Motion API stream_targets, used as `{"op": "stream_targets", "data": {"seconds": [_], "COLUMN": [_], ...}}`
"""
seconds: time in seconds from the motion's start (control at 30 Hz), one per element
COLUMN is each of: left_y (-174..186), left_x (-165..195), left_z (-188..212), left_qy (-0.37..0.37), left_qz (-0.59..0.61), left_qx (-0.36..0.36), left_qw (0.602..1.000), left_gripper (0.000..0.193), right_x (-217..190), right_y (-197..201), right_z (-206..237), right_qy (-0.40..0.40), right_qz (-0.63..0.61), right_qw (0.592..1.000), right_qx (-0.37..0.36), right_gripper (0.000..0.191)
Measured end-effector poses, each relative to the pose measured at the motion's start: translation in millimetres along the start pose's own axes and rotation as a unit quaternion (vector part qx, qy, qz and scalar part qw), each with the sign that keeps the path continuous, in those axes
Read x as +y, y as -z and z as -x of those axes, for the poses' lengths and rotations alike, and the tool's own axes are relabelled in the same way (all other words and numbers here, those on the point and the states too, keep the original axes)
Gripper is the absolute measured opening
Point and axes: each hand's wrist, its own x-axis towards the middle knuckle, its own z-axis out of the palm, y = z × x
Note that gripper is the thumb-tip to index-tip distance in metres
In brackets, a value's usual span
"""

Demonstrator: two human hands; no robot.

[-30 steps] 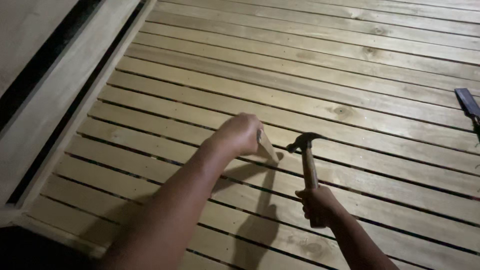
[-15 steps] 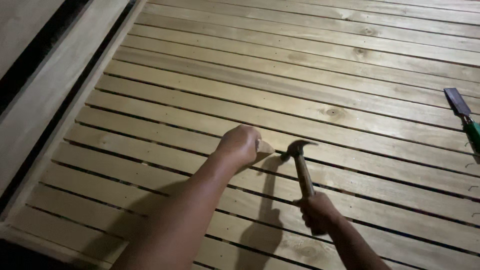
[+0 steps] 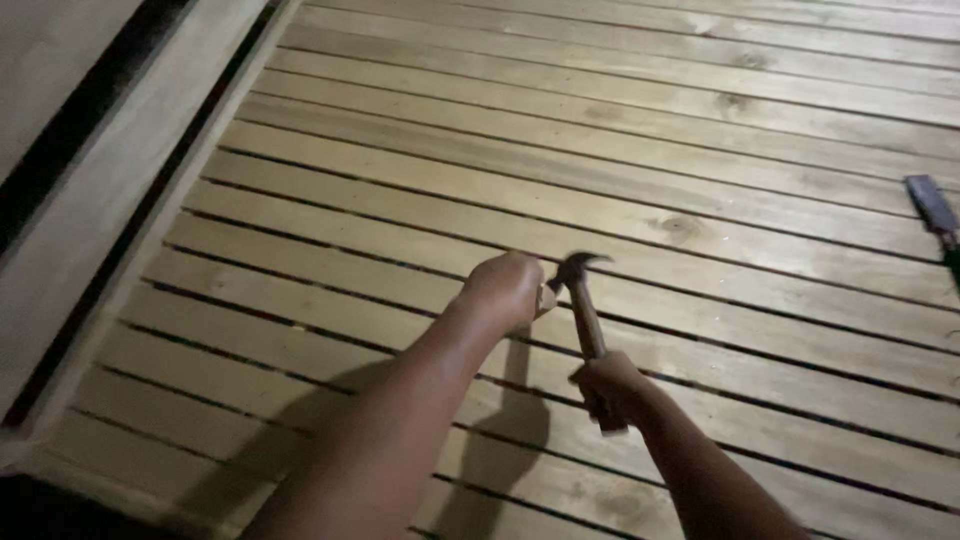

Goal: The person hammers nails into a large wooden slatted frame, taking nails from a pink bucket and driving them along the slats. They hold a small wood block against nails at times and use a chisel-like tool to help position nails while working across the frame.

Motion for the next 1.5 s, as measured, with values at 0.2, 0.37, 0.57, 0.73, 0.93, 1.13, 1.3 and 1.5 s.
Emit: {"op": "stream_targets", "data": {"seconds": [0.2,0.37,0.57,0.73,0.93,1.13,1.3,1.5], "left_y": [-4.2,-9.6,2.2,-9.0,-41.8,-73.4,-99.4,-126.0], "left_x": [-3.8,11.4,59.1,115.6,189.6,272.6,345.7,434.4], "left_z": [-6.1,-13.5,-22.4,-32.5,-36.5,-52.1,-68.7,-89.6], "left_qy": [-0.025,0.002,0.023,0.017,-0.045,-0.092,-0.113,-0.116], "left_qz": [0.004,0.003,0.022,0.042,0.056,0.074,0.095,0.108], "left_qx": [0.018,0.038,0.025,0.029,0.04,0.033,0.035,0.012], "left_qw": [1.0,0.999,0.999,0.999,0.997,0.992,0.988,0.987], "left_gripper": [0.012,0.013,0.015,0.017,0.016,0.013,0.016,0.016], "right_x": [31.3,53.9,86.3,118.1,181.1,238.2,282.2,344.1], "right_y": [24.8,21.5,45.5,83.5,144.5,196.7,242.8,315.0], "right_z": [-2.2,28.7,40.7,63.1,88.5,106.4,122.9,129.9], "right_qy": [-0.088,-0.092,-0.056,-0.097,-0.097,-0.115,-0.112,-0.12], "right_qz": [-0.075,-0.22,-0.289,-0.307,-0.264,-0.285,-0.278,-0.291], "right_qw": [0.993,0.971,0.955,0.943,0.951,0.939,0.936,0.927], "right_qx": [0.008,-0.034,0.043,0.079,0.126,0.155,0.187,0.202], "right_gripper": [0.025,0.039,0.027,0.022,0.019,0.021,0.02,0.015]}}
